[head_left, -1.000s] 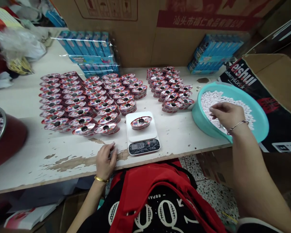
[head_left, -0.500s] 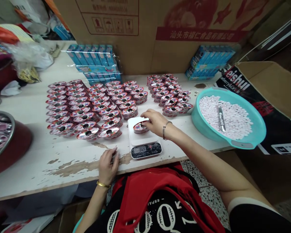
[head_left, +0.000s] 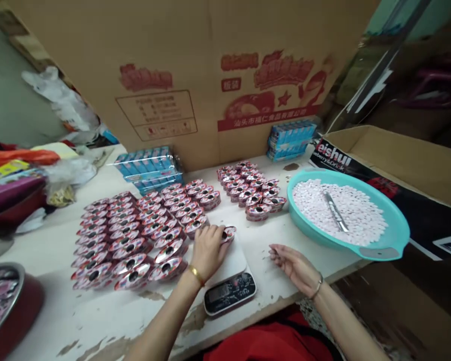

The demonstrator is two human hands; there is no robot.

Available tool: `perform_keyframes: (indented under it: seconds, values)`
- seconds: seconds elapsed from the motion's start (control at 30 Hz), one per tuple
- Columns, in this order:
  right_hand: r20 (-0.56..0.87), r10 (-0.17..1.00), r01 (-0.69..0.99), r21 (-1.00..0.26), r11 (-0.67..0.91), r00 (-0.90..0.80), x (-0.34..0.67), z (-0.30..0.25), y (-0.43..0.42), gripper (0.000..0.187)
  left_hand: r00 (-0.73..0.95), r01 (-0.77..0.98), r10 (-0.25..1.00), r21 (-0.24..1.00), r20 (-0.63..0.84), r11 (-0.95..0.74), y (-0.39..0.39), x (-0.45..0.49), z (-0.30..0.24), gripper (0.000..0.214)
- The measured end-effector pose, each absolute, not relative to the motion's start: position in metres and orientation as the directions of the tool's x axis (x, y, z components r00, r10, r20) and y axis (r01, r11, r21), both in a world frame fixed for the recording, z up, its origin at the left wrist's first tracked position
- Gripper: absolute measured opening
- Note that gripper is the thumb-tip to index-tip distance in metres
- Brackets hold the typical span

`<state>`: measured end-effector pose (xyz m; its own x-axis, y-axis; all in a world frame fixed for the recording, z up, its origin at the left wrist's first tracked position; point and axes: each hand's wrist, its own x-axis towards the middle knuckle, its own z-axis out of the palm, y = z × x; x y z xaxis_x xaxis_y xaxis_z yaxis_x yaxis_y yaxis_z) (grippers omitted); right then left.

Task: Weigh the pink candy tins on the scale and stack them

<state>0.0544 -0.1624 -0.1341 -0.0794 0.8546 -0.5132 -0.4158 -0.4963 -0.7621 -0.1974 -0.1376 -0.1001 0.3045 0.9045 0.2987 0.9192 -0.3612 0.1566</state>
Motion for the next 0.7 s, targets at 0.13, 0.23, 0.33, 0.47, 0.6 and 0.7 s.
perform_keyframes:
  seconds: [0.13,0.23,0.33,0.47,0.6,0.7]
  values:
    - [-0.515,0.856,-0.429,-0.767,-0.477,-0.031,0.061,-0.148,-0.177,0.035,0.25,0.944,0.921,0.134,0.298,-0.3,-0.071,-0.187,-0.098,0.027]
    - [-0.505,0.863,-0.429,-0.778,-0.459,-0.007,0.06,-0.154,-0.177,0.037,0.163,0.971,0.955,0.129,0.247,-0.199,-0.034,-0.192,-0.102,0.024]
    - [-0.495,0.869,-0.418,-0.79,-0.449,0.002,0.058,-0.161,-0.175,0.042,0.084,0.986,0.955,0.117,0.286,-0.122,-0.019,-0.191,-0.106,0.028]
    - [-0.468,0.884,-0.391,-0.813,-0.432,-0.003,0.06,-0.165,-0.174,0.047,0.308,0.924,0.874,0.101,0.376,-0.369,-0.026,-0.154,-0.112,0.042]
    - [-0.469,0.883,-0.373,-0.817,-0.44,-0.013,0.063,-0.166,-0.173,0.046,0.522,0.83,0.807,0.055,0.276,-0.556,-0.038,-0.098,-0.123,0.021]
    - [-0.469,0.883,-0.364,-0.82,-0.442,-0.018,0.063,-0.169,-0.172,0.049,0.496,0.845,0.825,0.069,0.272,-0.531,-0.046,-0.083,-0.123,0.013]
